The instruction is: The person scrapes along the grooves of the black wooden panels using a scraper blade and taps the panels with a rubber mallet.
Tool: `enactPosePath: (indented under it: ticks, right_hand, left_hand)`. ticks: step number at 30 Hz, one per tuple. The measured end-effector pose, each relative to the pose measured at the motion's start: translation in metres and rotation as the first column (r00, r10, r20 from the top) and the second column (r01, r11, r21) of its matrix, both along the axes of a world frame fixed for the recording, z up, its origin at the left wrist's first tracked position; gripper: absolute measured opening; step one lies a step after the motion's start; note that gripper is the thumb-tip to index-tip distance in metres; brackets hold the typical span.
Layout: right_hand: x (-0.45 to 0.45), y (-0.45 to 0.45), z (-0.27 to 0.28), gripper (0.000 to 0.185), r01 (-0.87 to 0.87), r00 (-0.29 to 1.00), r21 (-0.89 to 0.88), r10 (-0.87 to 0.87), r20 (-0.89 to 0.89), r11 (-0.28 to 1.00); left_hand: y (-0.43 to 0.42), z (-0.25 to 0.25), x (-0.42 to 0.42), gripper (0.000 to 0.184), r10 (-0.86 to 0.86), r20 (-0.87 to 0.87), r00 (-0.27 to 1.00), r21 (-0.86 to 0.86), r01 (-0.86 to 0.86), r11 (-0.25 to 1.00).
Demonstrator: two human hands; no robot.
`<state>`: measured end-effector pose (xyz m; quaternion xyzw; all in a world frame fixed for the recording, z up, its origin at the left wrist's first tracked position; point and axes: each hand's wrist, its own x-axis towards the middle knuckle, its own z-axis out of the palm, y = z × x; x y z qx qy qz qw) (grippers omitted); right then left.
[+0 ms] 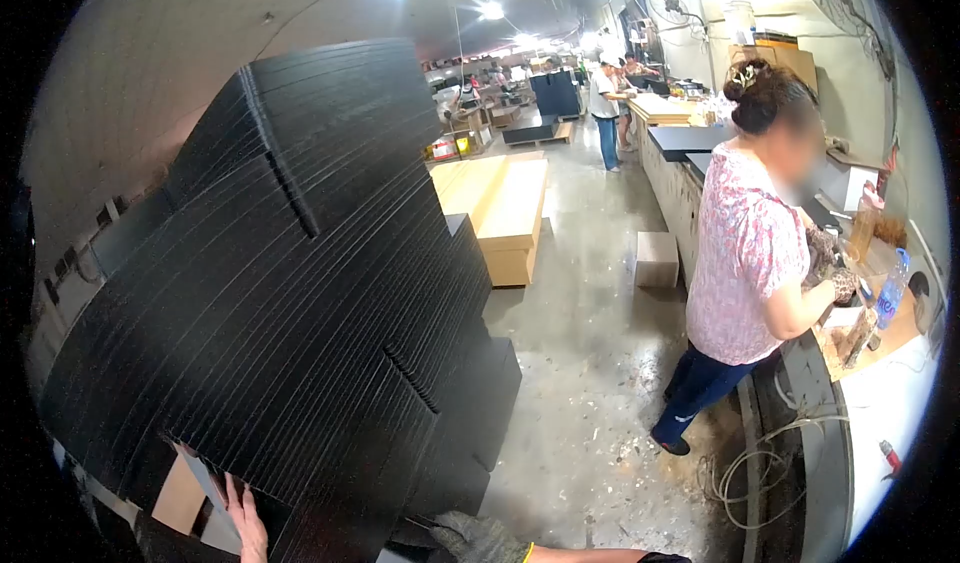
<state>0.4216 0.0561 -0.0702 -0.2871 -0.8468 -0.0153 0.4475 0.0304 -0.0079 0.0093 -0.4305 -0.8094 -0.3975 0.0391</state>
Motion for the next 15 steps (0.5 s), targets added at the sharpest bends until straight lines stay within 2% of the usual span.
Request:
enactPosePath:
  ticks: [1, 2, 3, 4, 7, 8, 9, 10, 11, 12, 13, 14, 15]
  right_hand:
    - [0.006, 0.000, 0.010, 0.024, 0.078, 0.977, 0.182, -0.112, 0.183, 0.980]
    - [0.004, -0.001, 0.015, 0.025, -0.008, 1.000, -0.122, 0.006, -0.019, 0.992]
    - [-0.001, -0.002, 0.019, 0.025, -0.151, 0.968, -0.392, 0.056, -0.245, 0.908]
    - [-0.004, -0.003, 0.023, 0.026, -0.333, 0.886, -0.587, 0.031, -0.463, 0.738]
    - [0.003, 0.005, 0.032, 0.025, -0.356, 0.901, -0.601, 0.091, -0.425, 0.716]
    - [0.000, 0.006, 0.026, 0.025, -0.329, 0.909, -0.570, 0.089, -0.407, 0.753]
    - [-0.005, 0.006, 0.012, 0.024, -0.304, 0.917, -0.538, 0.088, -0.389, 0.786]
    - [-0.010, 0.007, 0.001, 0.024, -0.280, 0.925, -0.504, 0.088, -0.371, 0.817]
    - [-0.014, 0.006, -0.008, 0.024, -0.270, 0.942, -0.545, 0.101, -0.320, 0.793]
    - [-0.018, 0.006, -0.015, 0.024, -0.258, 0.956, -0.586, 0.117, -0.268, 0.768]
    - [-0.022, 0.008, -0.020, 0.024, -0.244, 0.967, -0.625, 0.138, -0.213, 0.742]
    - [-0.026, 0.014, -0.019, 0.022, -0.260, 0.962, -0.343, 0.212, -0.171, 0.903]
    - [-0.031, 0.021, -0.015, 0.021, -0.277, 0.956, -0.025, 0.272, -0.111, 0.961]
  left_hand:
    - [-0.002, -0.023, -0.016, 0.067, -0.202, 0.221, 0.954, 0.114, 0.180, 0.977]
    - [-0.004, -0.016, -0.003, 0.069, -0.136, 0.136, 0.981, -0.027, 0.141, 0.990]
    - [-0.006, -0.006, 0.012, 0.070, -0.081, 0.042, 0.996, -0.165, 0.087, 0.983]
    - [-0.004, 0.009, 0.030, 0.072, -0.081, 0.058, 0.995, -0.221, 0.092, 0.971]
    - [0.007, -0.008, 0.017, 0.074, -0.078, -0.170, 0.982, -0.199, 0.044, 0.979]
    - [0.009, -0.024, 0.001, 0.075, -0.151, -0.198, 0.968, -0.139, 0.125, 0.982]
    - [0.012, -0.026, 0.002, 0.074, -0.099, -0.182, 0.978, -0.164, 0.069, 0.984]
    - [0.014, -0.007, 0.028, 0.074, -0.076, -0.271, 0.959, -0.226, 0.014, 0.974]
    - [0.014, 0.011, 0.049, 0.075, -0.058, -0.358, 0.932, -0.283, -0.049, 0.958]
    - [0.021, -0.007, 0.035, 0.076, -0.067, -0.329, 0.942, -0.186, 0.005, 0.983]
    - [0.019, -0.024, 0.023, 0.076, -0.101, -0.267, 0.958, -0.161, 0.059, 0.985]
    - [0.018, -0.025, 0.022, 0.075, -0.128, -0.292, 0.948, -0.153, 0.086, 0.985]
    - [0.017, -0.025, 0.021, 0.075, -0.155, -0.315, 0.937, -0.148, 0.113, 0.983]
